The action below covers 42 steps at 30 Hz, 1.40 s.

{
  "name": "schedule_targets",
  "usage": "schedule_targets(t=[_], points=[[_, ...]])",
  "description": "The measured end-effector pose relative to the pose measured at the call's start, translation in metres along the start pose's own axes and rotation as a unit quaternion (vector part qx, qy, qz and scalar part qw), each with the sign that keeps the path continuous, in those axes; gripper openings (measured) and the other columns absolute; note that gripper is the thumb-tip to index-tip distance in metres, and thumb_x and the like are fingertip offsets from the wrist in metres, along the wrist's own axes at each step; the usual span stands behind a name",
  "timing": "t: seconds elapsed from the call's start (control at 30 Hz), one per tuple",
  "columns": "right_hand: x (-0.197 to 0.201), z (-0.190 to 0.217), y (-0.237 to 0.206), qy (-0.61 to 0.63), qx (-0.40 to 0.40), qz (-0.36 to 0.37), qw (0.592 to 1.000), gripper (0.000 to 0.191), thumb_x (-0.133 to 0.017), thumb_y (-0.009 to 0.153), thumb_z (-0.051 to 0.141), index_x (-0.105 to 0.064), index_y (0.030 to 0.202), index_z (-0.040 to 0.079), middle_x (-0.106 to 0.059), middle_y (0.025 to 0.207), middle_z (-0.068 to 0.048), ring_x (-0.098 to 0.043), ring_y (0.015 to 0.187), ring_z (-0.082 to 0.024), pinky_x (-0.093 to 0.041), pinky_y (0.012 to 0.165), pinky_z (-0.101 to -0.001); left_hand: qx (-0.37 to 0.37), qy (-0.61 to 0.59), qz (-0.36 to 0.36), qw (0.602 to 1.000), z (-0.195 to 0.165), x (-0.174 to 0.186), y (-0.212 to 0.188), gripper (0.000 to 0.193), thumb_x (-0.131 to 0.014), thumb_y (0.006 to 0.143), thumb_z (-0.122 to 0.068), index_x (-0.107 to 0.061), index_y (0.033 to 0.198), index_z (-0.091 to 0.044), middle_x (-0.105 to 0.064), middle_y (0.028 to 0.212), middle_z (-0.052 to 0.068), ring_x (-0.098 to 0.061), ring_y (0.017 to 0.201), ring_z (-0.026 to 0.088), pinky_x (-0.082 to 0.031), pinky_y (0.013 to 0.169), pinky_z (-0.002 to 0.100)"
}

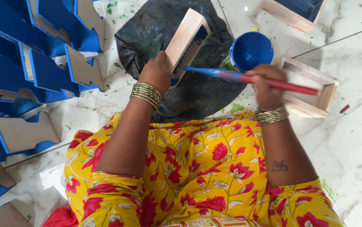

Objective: The person sits on the floor painting the inner surfaces of small wooden boxes blue with a brush, dipping the brush into a paint can between strokes and turning each box to reach its sides. Finished boxes are set aside with other completed blue-painted boxes.

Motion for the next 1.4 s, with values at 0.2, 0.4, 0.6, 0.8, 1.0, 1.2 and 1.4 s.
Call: schedule_targets(t=[0.2, 0.4, 0.6, 0.8, 1.0, 1.2, 1.4], points=[[-0.058, 0.064, 0.021, -0.128, 0.145, 0.201, 0.96, 0.011, -0.074, 0.088, 0.005, -0.074, 0.098, 0.007, -0.071, 0.09, -0.009, -0.068, 0.082, -0.023, -0.055, 0.075, -0.0359, -0.001, -0.003, 0.009, 1.0, -0.008, 0.0, -0.004, 0.064, -0.083, 0.078, -0.011, -0.049, 0.132, -0.004, -0.065, 0.116, 0.027, -0.064, 0.11, 0.046, -0.053, 0.093, 0.049], [-0.082, 0.076, 0.025, -0.172, 0.174, 0.267, 0.932, 0.019, -0.078, 0.083, 0.01, -0.075, 0.101, 0.01, -0.069, 0.097, -0.008, -0.069, 0.087, -0.027, -0.055, 0.078, -0.0384, -0.007, 0.0, 0.006, 1.0, -0.011, -0.002, -0.004, 0.068, -0.084, 0.077, -0.012, -0.048, 0.134, -0.005, -0.065, 0.116, 0.025, -0.064, 0.109, 0.045, -0.053, 0.091, 0.049], [-0.082, 0.079, 0.02, -0.187, 0.095, 0.3, 0.931, 0.019, -0.077, 0.081, 0.011, -0.077, 0.1, 0.01, -0.068, 0.096, -0.009, -0.07, 0.083, -0.027, -0.056, 0.073, -0.0372, -0.014, -0.003, -0.005, 1.0, -0.011, -0.001, -0.005, 0.072, -0.084, 0.076, -0.012, -0.046, 0.137, -0.005, -0.064, 0.116, 0.026, -0.064, 0.109, 0.045, -0.053, 0.092, 0.048], [-0.077, 0.082, 0.016, -0.165, 0.101, 0.293, 0.936, 0.018, -0.075, 0.084, 0.011, -0.076, 0.101, 0.008, -0.067, 0.099, -0.01, -0.07, 0.086, -0.026, -0.057, 0.076, -0.0367, 0.004, 0.007, 0.02, 1.0, -0.013, -0.001, -0.004, 0.07, -0.083, 0.079, -0.012, -0.046, 0.138, -0.006, -0.065, 0.118, 0.025, -0.064, 0.111, 0.044, -0.053, 0.093, 0.048], [-0.094, 0.078, 0.018, -0.167, 0.067, 0.323, 0.929, 0.019, -0.077, 0.081, 0.011, -0.077, 0.1, 0.008, -0.068, 0.1, -0.011, -0.071, 0.086, -0.027, -0.057, 0.076, -0.0367, -0.002, 0.006, 0.014, 1.0, -0.015, 0.0, -0.006, 0.074, -0.084, 0.077, -0.012, -0.045, 0.139, -0.006, -0.064, 0.118, 0.025, -0.064, 0.11, 0.044, -0.053, 0.092, 0.048], [-0.073, 0.085, 0.014, -0.181, 0.082, 0.281, 0.939, 0.019, -0.075, 0.082, 0.01, -0.076, 0.101, 0.008, -0.068, 0.101, -0.01, -0.071, 0.089, -0.025, -0.058, 0.079, -0.035, -0.017, 0.005, 0.005, 1.0, -0.008, -0.001, -0.004, 0.069, -0.083, 0.078, -0.011, -0.048, 0.137, -0.005, -0.065, 0.117, 0.025, -0.065, 0.11, 0.044, -0.053, 0.092, 0.048], [-0.094, 0.074, 0.016, -0.157, 0.073, 0.3, 0.938, 0.018, -0.075, 0.085, 0.009, -0.075, 0.102, 0.005, -0.069, 0.104, -0.012, -0.071, 0.092, -0.027, -0.058, 0.08, -0.0355, -0.005, -0.001, 0.002, 1.0, -0.011, -0.004, -0.004, 0.071, -0.084, 0.076, -0.011, -0.047, 0.137, -0.005, -0.065, 0.116, 0.025, -0.065, 0.108, 0.044, -0.053, 0.091, 0.049]])
Point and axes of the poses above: each hand's wrist, its own y-axis towards the middle knuckle, its own x-axis out of the back of the hand, z = x × y, the point moved 1 cm from there along y, towards the middle knuckle
